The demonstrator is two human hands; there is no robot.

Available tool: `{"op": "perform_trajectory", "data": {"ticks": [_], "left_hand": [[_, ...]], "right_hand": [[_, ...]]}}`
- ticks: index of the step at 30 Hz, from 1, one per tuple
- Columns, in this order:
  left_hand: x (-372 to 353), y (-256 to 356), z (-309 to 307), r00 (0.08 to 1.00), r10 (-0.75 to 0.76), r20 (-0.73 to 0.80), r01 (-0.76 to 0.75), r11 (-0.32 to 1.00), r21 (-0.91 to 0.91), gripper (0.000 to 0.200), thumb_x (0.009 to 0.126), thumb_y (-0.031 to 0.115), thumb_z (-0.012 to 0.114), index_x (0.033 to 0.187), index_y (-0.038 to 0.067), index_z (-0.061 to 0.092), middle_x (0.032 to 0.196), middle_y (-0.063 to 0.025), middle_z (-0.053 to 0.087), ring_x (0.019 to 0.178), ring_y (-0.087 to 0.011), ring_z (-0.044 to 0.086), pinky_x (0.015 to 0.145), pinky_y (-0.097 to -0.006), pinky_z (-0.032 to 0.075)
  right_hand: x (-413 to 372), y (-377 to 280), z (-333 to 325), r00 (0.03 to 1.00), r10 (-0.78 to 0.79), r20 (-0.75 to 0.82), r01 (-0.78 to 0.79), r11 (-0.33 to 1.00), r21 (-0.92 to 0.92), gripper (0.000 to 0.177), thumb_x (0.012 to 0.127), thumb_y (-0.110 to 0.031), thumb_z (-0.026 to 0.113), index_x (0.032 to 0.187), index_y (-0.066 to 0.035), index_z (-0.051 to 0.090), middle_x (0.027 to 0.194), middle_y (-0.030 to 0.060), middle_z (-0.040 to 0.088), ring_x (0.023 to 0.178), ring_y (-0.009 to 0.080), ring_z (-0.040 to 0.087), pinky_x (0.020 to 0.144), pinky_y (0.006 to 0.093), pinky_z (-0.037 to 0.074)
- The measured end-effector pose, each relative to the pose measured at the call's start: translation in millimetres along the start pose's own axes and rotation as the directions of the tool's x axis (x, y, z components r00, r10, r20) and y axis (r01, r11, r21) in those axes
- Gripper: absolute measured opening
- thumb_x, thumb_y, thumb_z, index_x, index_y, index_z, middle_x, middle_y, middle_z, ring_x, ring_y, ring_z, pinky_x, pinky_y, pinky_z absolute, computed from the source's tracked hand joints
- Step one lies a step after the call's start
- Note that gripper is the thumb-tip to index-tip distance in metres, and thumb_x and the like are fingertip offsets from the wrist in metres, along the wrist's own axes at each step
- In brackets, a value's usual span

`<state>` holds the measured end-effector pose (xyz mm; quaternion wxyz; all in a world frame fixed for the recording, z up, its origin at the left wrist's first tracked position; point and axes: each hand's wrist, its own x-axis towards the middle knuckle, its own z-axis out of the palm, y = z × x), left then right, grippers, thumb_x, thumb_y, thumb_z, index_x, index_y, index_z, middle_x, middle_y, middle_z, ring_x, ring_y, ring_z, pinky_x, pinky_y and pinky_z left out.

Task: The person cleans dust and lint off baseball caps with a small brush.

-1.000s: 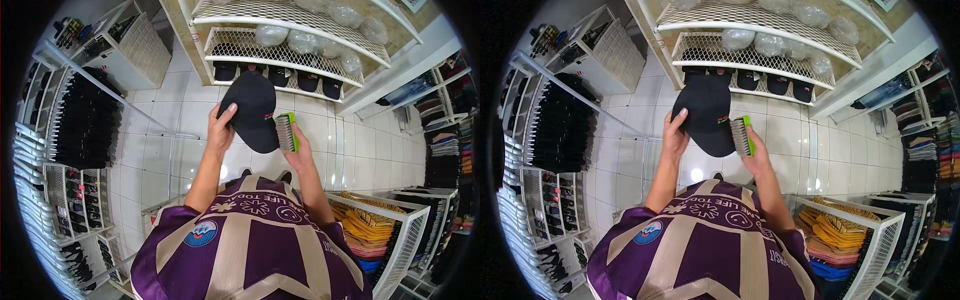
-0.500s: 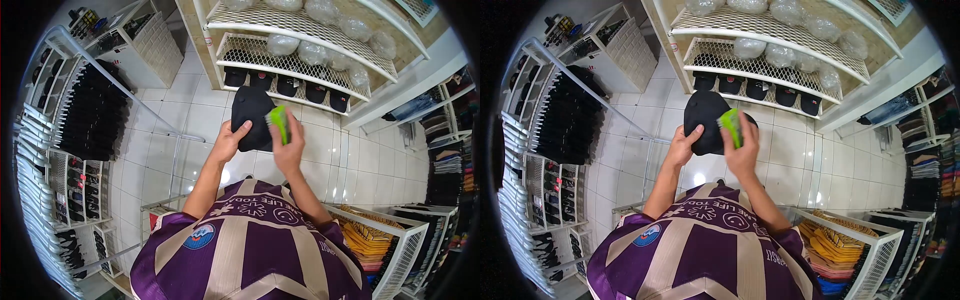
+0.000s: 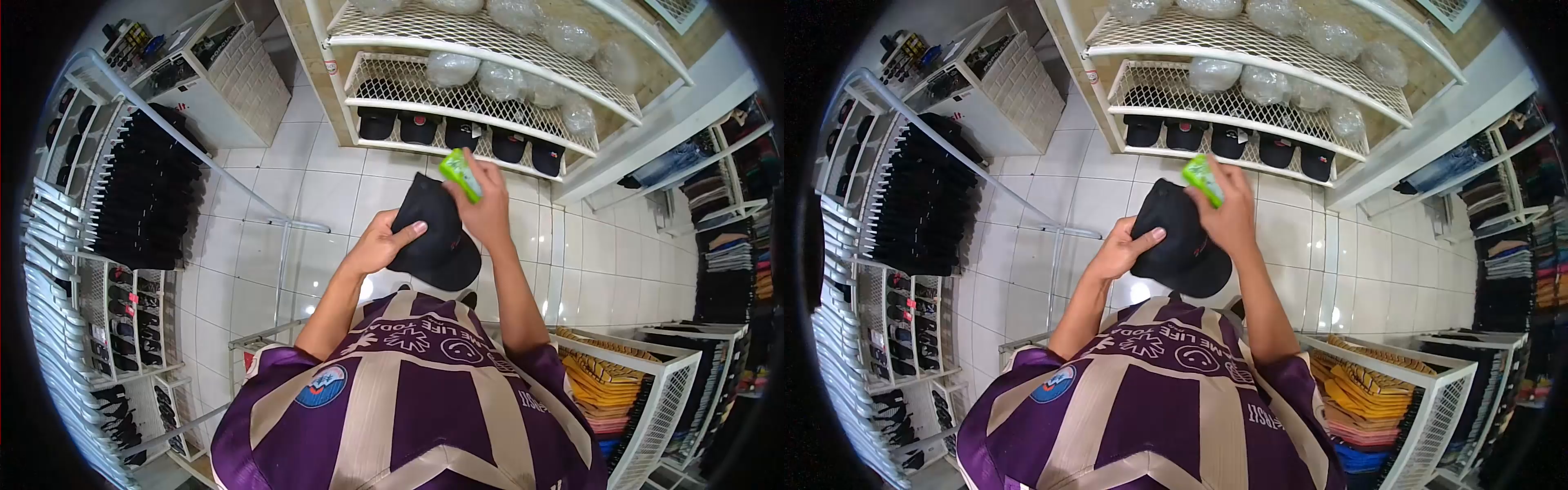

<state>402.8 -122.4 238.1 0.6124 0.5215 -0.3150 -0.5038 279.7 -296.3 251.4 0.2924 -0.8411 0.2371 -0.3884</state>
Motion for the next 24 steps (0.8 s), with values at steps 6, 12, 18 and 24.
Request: {"op": "perform_trajectory", "data": {"ticks": [6,12,18,24], "left_hand": [[-0.7,-12.2,-0.7,1.0,0.009,0.015,-0.008,1.0,-0.005,0.026,0.1,0.018,0.066,0.113,-0.005,0.067,0.095,-0.0015,0.071,0.083,-0.008,0.064,0.076,-0.0251,0.054],[-4.9,11.3,0.1,0.992,0.099,-0.083,-0.096,0.995,0.035,0.024,0.101,0.017,0.065,0.11,-0.005,0.067,0.094,-0.0024,0.071,0.083,-0.0083,0.064,0.075,-0.025,0.054],[0.7,-3.2,-2.3,0.997,0.068,-0.048,-0.069,0.998,-0.015,0.023,0.1,0.018,0.066,0.108,-0.004,0.069,0.092,-0.0016,0.071,0.081,-0.0078,0.064,0.074,-0.0248,0.054],[-0.9,-13.7,-10.2,0.994,0.077,-0.073,-0.075,0.997,0.031,0.023,0.1,0.018,0.066,0.108,-0.004,0.069,0.091,-0.0016,0.071,0.079,-0.0071,0.063,0.071,-0.0244,0.053]], "right_hand": [[-20.5,-36.8,-15.4,0.99,-0.121,0.079,0.095,0.959,0.268,0.054,0.084,-0.012,0.08,0.135,-0.004,0.063,0.11,0.0164,0.065,0.102,0.031,0.065,0.092,0.0347,0.049],[-9.9,4.2,-18.0,0.994,0.105,0.032,-0.11,0.967,0.23,0.057,0.086,-0.011,0.078,0.139,-0.006,0.06,0.112,0.0152,0.065,0.101,0.0281,0.066,0.093,0.0343,0.049],[-24.6,-5.6,0.2,0.999,0.033,0.026,-0.039,0.946,0.321,0.056,0.088,-0.008,0.075,0.141,-0.004,0.057,0.112,0.0162,0.065,0.103,0.0248,0.065,0.092,0.0319,0.049],[-29.4,-4.3,-7.9,0.984,0.179,-0.003,-0.16,0.888,0.431,0.052,0.09,-0.012,0.075,0.139,-0.003,0.059,0.11,0.0143,0.066,0.103,0.0219,0.065,0.092,0.0328,0.049]]}}
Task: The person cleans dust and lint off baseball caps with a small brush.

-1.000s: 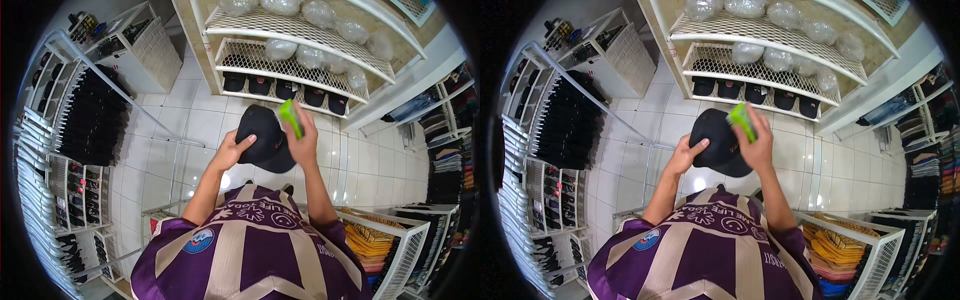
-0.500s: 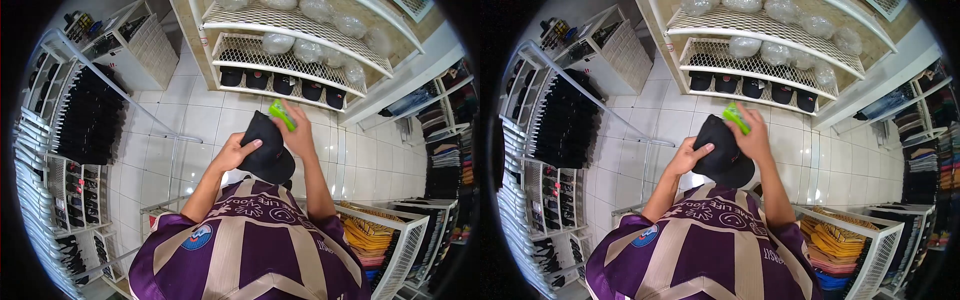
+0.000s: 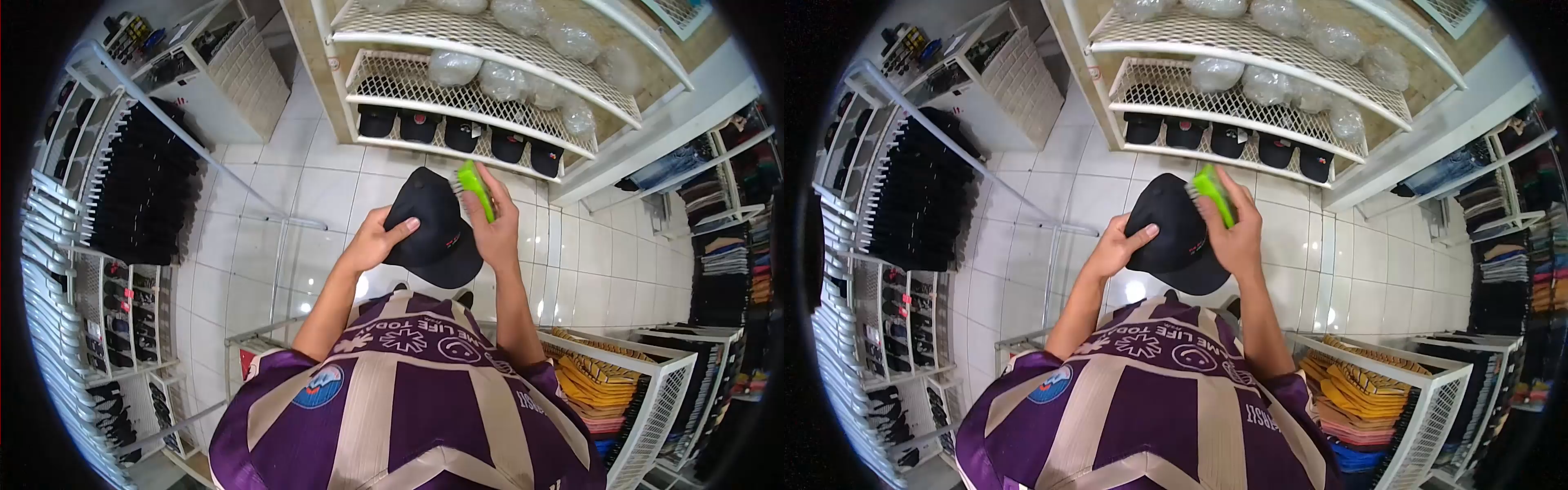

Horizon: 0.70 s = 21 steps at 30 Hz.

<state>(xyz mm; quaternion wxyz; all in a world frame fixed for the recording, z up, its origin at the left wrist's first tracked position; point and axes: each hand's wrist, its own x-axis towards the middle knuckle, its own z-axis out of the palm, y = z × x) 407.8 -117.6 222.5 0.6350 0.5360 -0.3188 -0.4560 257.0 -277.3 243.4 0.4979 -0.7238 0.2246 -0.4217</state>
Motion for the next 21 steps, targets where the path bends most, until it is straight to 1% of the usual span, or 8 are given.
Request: {"op": "perform_trajectory", "data": {"ticks": [4,7,8,9,12,15,16,21], "left_hand": [[-0.6,-2.0,0.1,0.99,-0.119,0.08,0.117,0.993,0.034,0.024,0.1,0.017,0.067,0.111,-0.004,0.068,0.093,-0.0015,0.071,0.082,-0.0068,0.062,0.074,-0.0246,0.053],[-7.0,4.7,-3.2,0.999,0.039,0.013,-0.04,0.995,0.094,0.027,0.099,0.017,0.068,0.116,-0.004,0.067,0.101,-0.0033,0.071,0.091,-0.0079,0.063,0.082,-0.0266,0.053],[-8.5,3.5,-2.9,0.997,0.053,-0.048,-0.052,0.998,0.026,0.03,0.098,0.016,0.068,0.12,-0.004,0.066,0.107,-0.0046,0.071,0.098,-0.0092,0.062,0.088,-0.0284,0.053],[-8.0,5.3,-8.1,0.998,0.019,-0.067,-0.014,0.998,0.067,0.031,0.098,0.015,0.069,0.122,-0.004,0.065,0.107,-0.0045,0.071,0.098,-0.0098,0.063,0.089,-0.0287,0.053],[-7.2,10.4,-5.1,0.994,0.088,-0.069,-0.095,0.99,-0.106,0.029,0.097,0.012,0.07,0.121,-0.004,0.065,0.108,-0.005,0.071,0.094,-0.0101,0.064,0.086,-0.0275,0.053],[-4.3,9.9,-11.2,0.992,0.123,0.032,-0.124,0.991,0.05,0.028,0.094,0.008,0.071,0.119,-0.003,0.066,0.105,-0.0044,0.072,0.092,-0.0099,0.065,0.083,-0.0267,0.053],[-3.3,12.8,-13.4,0.992,0.125,0.026,-0.127,0.991,0.054,0.028,0.094,0.008,0.071,0.119,-0.003,0.066,0.105,-0.0044,0.072,0.092,-0.0099,0.065,0.083,-0.0267,0.053],[-5.9,30.2,-3.2,0.995,0.004,-0.096,-0.01,0.998,-0.066,0.028,0.089,0.007,0.077,0.111,-0.006,0.067,0.1,-0.0073,0.073,0.088,-0.0112,0.067,0.079,-0.0272,0.055]], "right_hand": [[-1.5,7.4,18.2,0.996,0.0,0.087,0.015,0.985,-0.173,0.052,0.086,-0.011,0.077,0.136,-0.003,0.062,0.105,0.0162,0.066,0.1,0.0263,0.065,0.09,0.0333,0.05],[-4.7,43.8,-5.3,0.998,0.067,-0.015,-0.069,0.945,-0.321,0.049,0.088,-0.014,0.077,0.133,-0.005,0.064,0.102,0.0144,0.067,0.099,0.0219,0.065,0.089,0.0315,0.05],[-10.5,49.6,-16.3,0.946,0.324,0.008,-0.321,0.941,-0.104,0.044,0.092,-0.015,0.074,0.133,-0.002,0.064,0.107,0.0112,0.069,0.102,0.0161,0.064,0.091,0.0286,0.049],[-15.2,49.8,-22.3,0.943,0.332,0.016,-0.328,0.937,-0.122,0.044,0.092,-0.015,0.074,0.133,-0.002,0.064,0.107,0.0112,0.069,0.102,0.0161,0.064,0.091,0.0286,0.049],[-28.4,50.0,-28.7,0.821,0.526,0.223,-0.564,0.681,0.467,0.04,0.098,-0.011,0.068,0.134,0.004,0.06,0.124,0.0079,0.067,0.111,0.0125,0.061,0.098,0.0256,0.045],[-32.1,43.9,-19.5,0.846,0.493,0.201,-0.523,0.697,0.491,0.041,0.097,-0.009,0.068,0.135,0.003,0.06,0.123,0.0082,0.067,0.113,0.013,0.06,0.099,0.0262,0.045],[-30.8,36.0,-18.9,0.924,0.361,0.129,-0.383,0.863,0.33,0.045,0.095,-0.01,0.07,0.136,0.004,0.058,0.123,0.0088,0.067,0.113,0.0138,0.06,0.1,0.0271,0.045],[-27.3,5.8,-15.3,0.966,0.235,0.104,-0.249,0.956,0.153,0.056,0.087,-0.013,0.079,0.138,0.0,0.059,0.116,0.01,0.068,0.117,0.0197,0.06,0.103,0.0323,0.043]]}}
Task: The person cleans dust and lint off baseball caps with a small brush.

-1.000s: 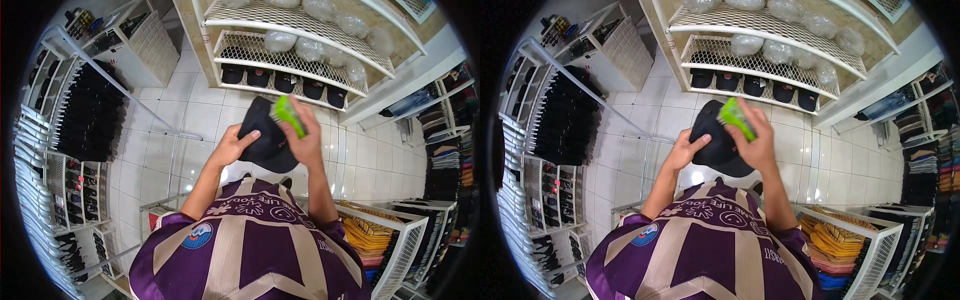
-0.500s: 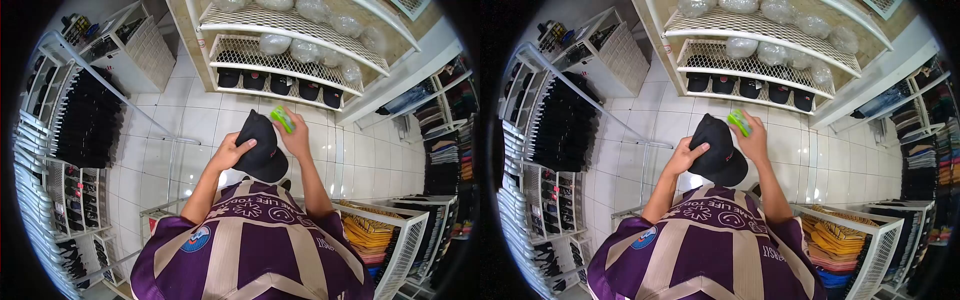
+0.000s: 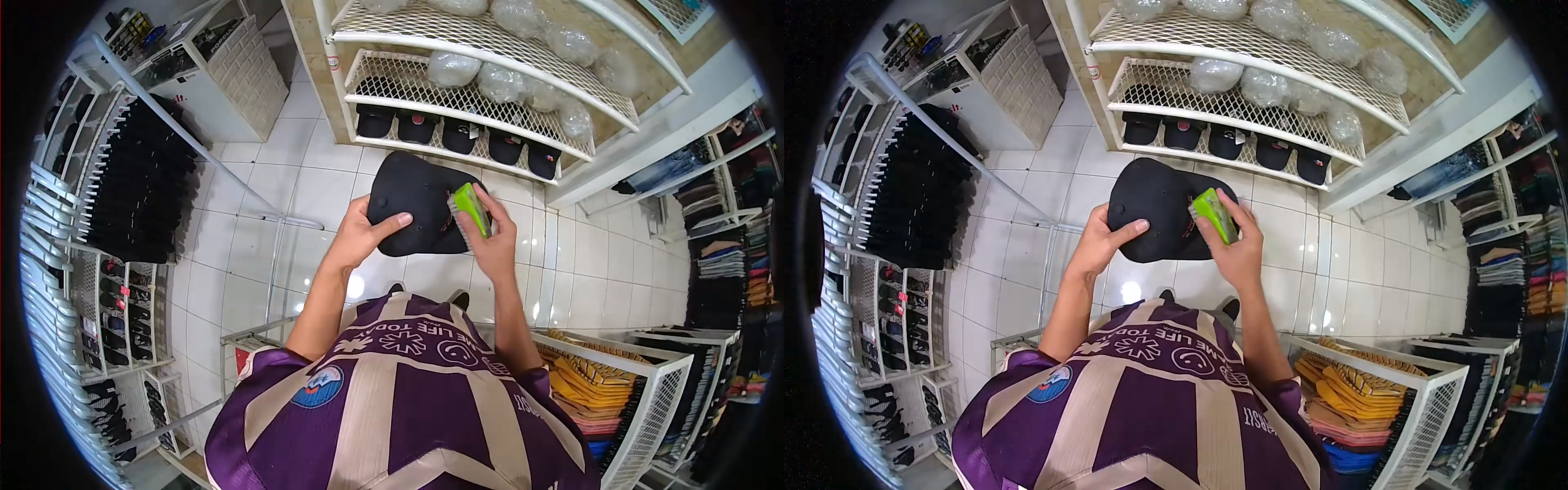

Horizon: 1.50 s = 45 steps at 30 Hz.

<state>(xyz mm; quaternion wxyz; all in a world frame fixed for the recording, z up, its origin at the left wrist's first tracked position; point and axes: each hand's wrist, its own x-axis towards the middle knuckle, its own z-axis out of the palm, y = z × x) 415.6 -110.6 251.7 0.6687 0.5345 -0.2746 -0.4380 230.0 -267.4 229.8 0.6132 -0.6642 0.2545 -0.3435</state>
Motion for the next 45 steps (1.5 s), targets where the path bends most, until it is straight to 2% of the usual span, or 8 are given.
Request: {"op": "perform_trajectory", "data": {"ticks": [2,8,12,16,21,25,29,45], "left_hand": [[2.9,-0.5,4.8,1.0,0.018,-0.018,-0.016,0.997,0.08,0.027,0.089,0.006,0.076,0.112,-0.005,0.067,0.1,-0.0071,0.073,0.086,-0.0109,0.067,0.077,-0.0275,0.055],[4.5,-24.3,10.0,0.962,0.178,0.208,-0.232,0.935,0.269,0.029,0.092,0.004,0.071,0.118,-0.006,0.062,0.1,-0.0062,0.072,0.089,-0.0108,0.066,0.081,-0.0269,0.054],[-3.6,-9.6,10.7,0.996,-0.074,0.055,0.067,0.99,0.125,0.028,0.092,0.004,0.071,0.118,-0.003,0.063,0.102,-0.0044,0.071,0.09,-0.0094,0.064,0.083,-0.0257,0.053],[-2.6,-25.1,8.4,0.973,0.163,0.164,-0.202,0.943,0.265,0.027,0.093,0.007,0.072,0.117,-0.003,0.064,0.101,-0.0045,0.071,0.09,-0.0103,0.064,0.084,-0.0286,0.054],[-6.0,-26.6,10.3,1.0,-0.025,-0.008,0.026,0.992,0.125,0.031,0.09,0.005,0.074,0.119,-0.002,0.063,0.101,-0.0049,0.071,0.089,-0.0114,0.066,0.082,-0.0281,0.055],[-5.4,-27.7,6.9,0.995,0.008,0.101,-0.025,0.985,0.172,0.03,0.091,0.006,0.071,0.119,-0.004,0.064,0.105,-0.0064,0.072,0.091,-0.0107,0.065,0.084,-0.0275,0.053],[-16.1,-14.9,7.7,0.991,-0.071,0.114,0.06,0.993,0.099,0.034,0.09,0.006,0.075,0.119,-0.005,0.062,0.105,-0.0062,0.072,0.091,-0.0111,0.067,0.084,-0.0281,0.055],[-22.5,-1.4,-1.2,0.998,-0.068,0.016,0.066,0.992,0.112,0.027,0.093,0.007,0.072,0.117,-0.003,0.064,0.1,-0.0031,0.072,0.087,-0.0088,0.065,0.079,-0.0258,0.054]], "right_hand": [[-4.6,-18.6,8.8,0.892,-0.451,-0.016,0.282,0.585,-0.76,0.062,0.079,-0.017,0.085,0.136,-0.004,0.063,0.107,0.0106,0.068,0.119,0.0281,0.058,0.107,0.0398,0.039],[6.5,-23.2,36.1,0.879,-0.467,0.1,0.453,0.748,-0.486,0.07,0.074,-0.017,0.086,0.138,-0.006,0.062,0.11,0.0141,0.062,0.098,0.0316,0.058,0.088,0.0395,0.048],[29.8,-13.0,25.7,0.903,-0.42,-0.094,0.312,0.789,-0.53,0.068,0.075,-0.015,0.085,0.138,-0.006,0.062,0.11,0.013,0.063,0.099,0.0312,0.058,0.09,0.0398,0.049],[5.8,-35.9,38.3,0.851,-0.414,0.323,0.521,0.735,-0.433,0.068,0.076,-0.017,0.085,0.139,-0.007,0.061,0.113,0.0135,0.063,0.103,0.0314,0.058,0.095,0.0401,0.047],[36.2,-0.3,28.9,0.904,-0.426,-0.022,0.334,0.739,-0.585,0.063,0.079,-0.015,0.082,0.138,-0.006,0.061,0.111,0.0139,0.063,0.101,0.0334,0.058,0.092,0.0416,0.046],[7.9,-31.0,44.8,0.838,-0.445,0.314,0.545,0.697,-0.465,0.062,0.081,-0.01,0.081,0.139,-0.007,0.06,0.113,0.0151,0.064,0.103,0.0315,0.062,0.093,0.0381,0.048],[45.8,4.0,24.5,0.927,-0.375,-0.003,0.308,0.767,-0.563,0.059,0.082,-0.008,0.08,0.137,-0.004,0.06,0.116,0.0168,0.064,0.104,0.0342,0.063,0.095,0.0391,0.049],[20.6,-63.8,47.7,0.899,-0.382,0.215,0.428,0.87,-0.244,0.063,0.08,-0.013,0.084,0.138,-0.006,0.061,0.115,0.0142,0.065,0.106,0.0286,0.063,0.096,0.0361,0.048]]}}
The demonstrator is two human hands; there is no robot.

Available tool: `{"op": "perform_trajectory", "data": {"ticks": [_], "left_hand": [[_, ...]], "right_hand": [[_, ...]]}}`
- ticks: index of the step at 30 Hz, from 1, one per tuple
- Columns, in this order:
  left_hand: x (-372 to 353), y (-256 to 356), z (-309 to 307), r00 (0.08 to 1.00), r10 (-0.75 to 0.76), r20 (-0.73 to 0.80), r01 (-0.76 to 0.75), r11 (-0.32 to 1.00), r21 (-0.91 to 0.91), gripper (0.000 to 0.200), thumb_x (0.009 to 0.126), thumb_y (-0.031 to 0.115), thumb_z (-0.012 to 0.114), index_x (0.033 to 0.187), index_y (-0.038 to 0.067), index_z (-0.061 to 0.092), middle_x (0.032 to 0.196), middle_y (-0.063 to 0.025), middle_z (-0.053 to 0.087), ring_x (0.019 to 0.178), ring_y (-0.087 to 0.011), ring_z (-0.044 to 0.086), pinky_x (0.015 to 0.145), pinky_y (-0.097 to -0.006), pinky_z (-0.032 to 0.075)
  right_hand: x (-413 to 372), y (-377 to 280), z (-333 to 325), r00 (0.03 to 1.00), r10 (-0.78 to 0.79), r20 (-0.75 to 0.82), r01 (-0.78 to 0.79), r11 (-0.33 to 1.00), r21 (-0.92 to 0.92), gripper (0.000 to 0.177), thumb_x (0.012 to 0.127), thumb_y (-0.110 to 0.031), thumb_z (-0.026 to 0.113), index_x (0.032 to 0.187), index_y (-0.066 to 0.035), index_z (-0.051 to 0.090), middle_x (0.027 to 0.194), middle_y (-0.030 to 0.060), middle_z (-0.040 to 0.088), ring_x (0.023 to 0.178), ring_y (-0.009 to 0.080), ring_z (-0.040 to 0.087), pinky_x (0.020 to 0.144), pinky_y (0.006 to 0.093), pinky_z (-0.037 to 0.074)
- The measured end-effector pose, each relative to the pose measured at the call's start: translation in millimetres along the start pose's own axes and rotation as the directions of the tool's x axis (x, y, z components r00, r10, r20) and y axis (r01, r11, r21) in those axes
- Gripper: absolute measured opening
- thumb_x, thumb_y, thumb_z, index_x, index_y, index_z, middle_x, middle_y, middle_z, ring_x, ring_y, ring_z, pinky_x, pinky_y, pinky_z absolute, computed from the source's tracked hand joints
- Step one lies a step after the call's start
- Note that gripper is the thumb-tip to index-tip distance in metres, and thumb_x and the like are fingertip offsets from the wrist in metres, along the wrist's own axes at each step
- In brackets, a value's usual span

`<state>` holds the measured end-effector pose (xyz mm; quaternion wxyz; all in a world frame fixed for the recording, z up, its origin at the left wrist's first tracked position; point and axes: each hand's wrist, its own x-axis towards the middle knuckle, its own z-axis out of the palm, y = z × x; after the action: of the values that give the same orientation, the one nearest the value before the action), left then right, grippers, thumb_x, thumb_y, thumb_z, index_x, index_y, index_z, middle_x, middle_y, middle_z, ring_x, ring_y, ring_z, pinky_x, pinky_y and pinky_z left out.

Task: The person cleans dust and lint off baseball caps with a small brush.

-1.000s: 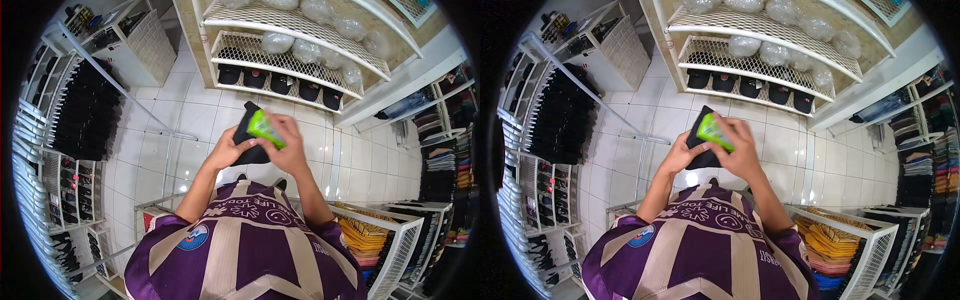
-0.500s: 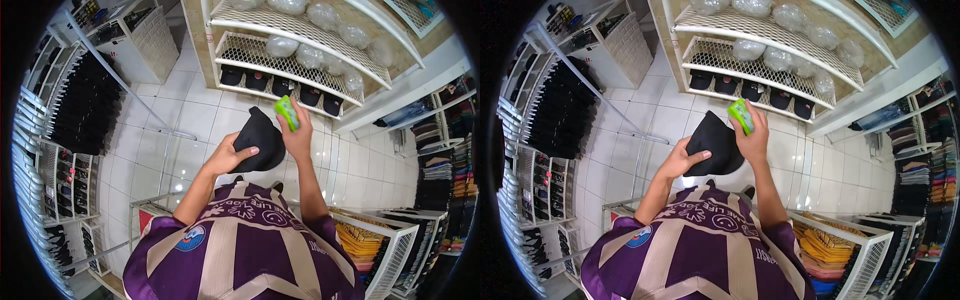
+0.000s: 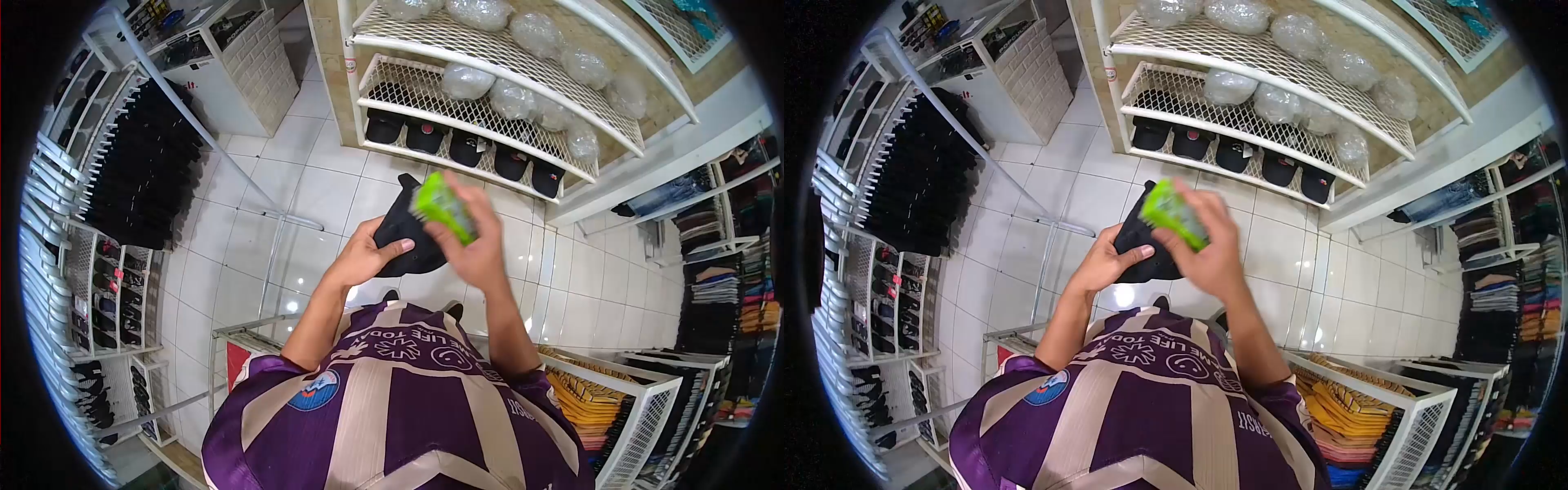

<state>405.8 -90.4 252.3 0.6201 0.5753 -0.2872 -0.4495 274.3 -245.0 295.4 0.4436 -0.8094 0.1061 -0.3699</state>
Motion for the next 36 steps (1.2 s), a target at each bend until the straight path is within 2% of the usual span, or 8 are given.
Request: {"op": "perform_trajectory", "data": {"ticks": [7,11,17,23,26,29,33,36], "left_hand": [[-3.7,-5.0,-13.0,1.0,0.022,0.019,-0.023,1.0,0.014,0.025,0.09,0.007,0.076,0.112,-0.002,0.066,0.096,-0.0026,0.072,0.082,-0.0085,0.065,0.076,-0.0246,0.054],[-6.4,-13.9,-13.4,0.998,-0.037,-0.06,0.035,0.999,-0.025,0.025,0.092,0.008,0.072,0.114,-0.003,0.066,0.097,-0.0019,0.071,0.085,-0.0082,0.063,0.079,-0.0261,0.053],[-10.2,-12.3,-13.7,0.999,0.015,0.035,-0.011,0.992,-0.125,0.029,0.088,0.005,0.076,0.115,-0.002,0.066,0.1,-0.0043,0.072,0.087,-0.0115,0.068,0.08,-0.0267,0.056],[-9.1,-8.8,-15.2,1.0,-0.01,0.0,0.01,0.997,-0.073,0.028,0.091,0.006,0.074,0.116,-0.003,0.066,0.101,-0.0028,0.072,0.088,-0.0086,0.064,0.08,-0.0257,0.053],[-2.4,-13.7,-15.6,0.994,-0.048,0.094,0.05,0.998,-0.026,0.026,0.091,0.006,0.073,0.115,-0.002,0.067,0.101,-0.0012,0.071,0.089,-0.0081,0.064,0.081,-0.0261,0.053],[-3.3,-22.6,-13.5,0.997,-0.022,0.075,0.028,0.997,-0.077,0.025,0.091,0.006,0.074,0.114,-0.002,0.067,0.102,-0.0008,0.071,0.091,-0.008,0.064,0.082,-0.0256,0.052],[-7.4,-22.5,-20.0,0.998,-0.028,-0.063,0.022,0.996,-0.092,0.027,0.089,0.006,0.076,0.113,-0.003,0.068,0.101,-0.0031,0.073,0.09,-0.0103,0.066,0.085,-0.0268,0.054],[-5.8,-13.6,-20.1,0.999,-0.016,-0.028,0.012,0.989,-0.146,0.029,0.088,0.007,0.077,0.113,-0.003,0.068,0.1,-0.0042,0.073,0.089,-0.0107,0.066,0.083,-0.0272,0.055]], "right_hand": [[12.6,64.8,12.6,0.982,0.079,-0.171,-0.121,0.96,-0.251,0.055,0.082,-0.013,0.081,0.134,-0.004,0.063,0.115,0.0162,0.065,0.105,0.0331,0.064,0.094,0.0377,0.049],[6.5,16.2,9.5,0.985,0.132,-0.106,-0.121,0.987,0.105,0.058,0.081,-0.014,0.083,0.135,-0.004,0.062,0.115,0.0159,0.065,0.109,0.0297,0.064,0.095,0.0359,0.048],[3.1,84.6,23.9,0.979,0.164,-0.12,-0.19,0.946,-0.262,0.057,0.082,-0.014,0.083,0.135,-0.005,0.063,0.115,0.0162,0.065,0.109,0.0293,0.063,0.096,0.0354,0.049],[6.4,17.2,9.8,0.977,0.153,-0.149,-0.098,0.941,0.323,0.058,0.087,-0.011,0.079,0.14,-0.002,0.057,0.121,0.0159,0.063,0.111,0.0228,0.063,0.097,0.0347,0.049],[0.5,32.3,20.8,0.993,0.077,0.092,-0.083,0.995,0.058,0.06,0.081,-0.012,0.084,0.136,-0.002,0.061,0.118,0.0136,0.065,0.109,0.0193,0.062,0.096,0.0312,0.047],[-14.9,121.3,25.5,0.98,0.188,-0.071,-0.193,0.978,-0.073,0.057,0.083,-0.013,0.083,0.134,-0.002,0.062,0.12,0.0122,0.066,0.111,0.0177,0.061,0.096,0.0305,0.047],[-29.6,101.1,1.7,0.896,0.439,0.063,-0.402,0.744,0.534,0.044,0.094,-0.009,0.071,0.136,0.0,0.06,0.131,0.0088,0.064,0.119,0.0153,0.058,0.101,0.0288,0.044],[-42.5,113.6,3.5,0.864,0.471,0.179,-0.48,0.661,0.577,0.046,0.097,-0.007,0.065,0.14,0.003,0.055,0.134,0.0109,0.061,0.123,0.0163,0.056,0.107,0.0286,0.04]]}}
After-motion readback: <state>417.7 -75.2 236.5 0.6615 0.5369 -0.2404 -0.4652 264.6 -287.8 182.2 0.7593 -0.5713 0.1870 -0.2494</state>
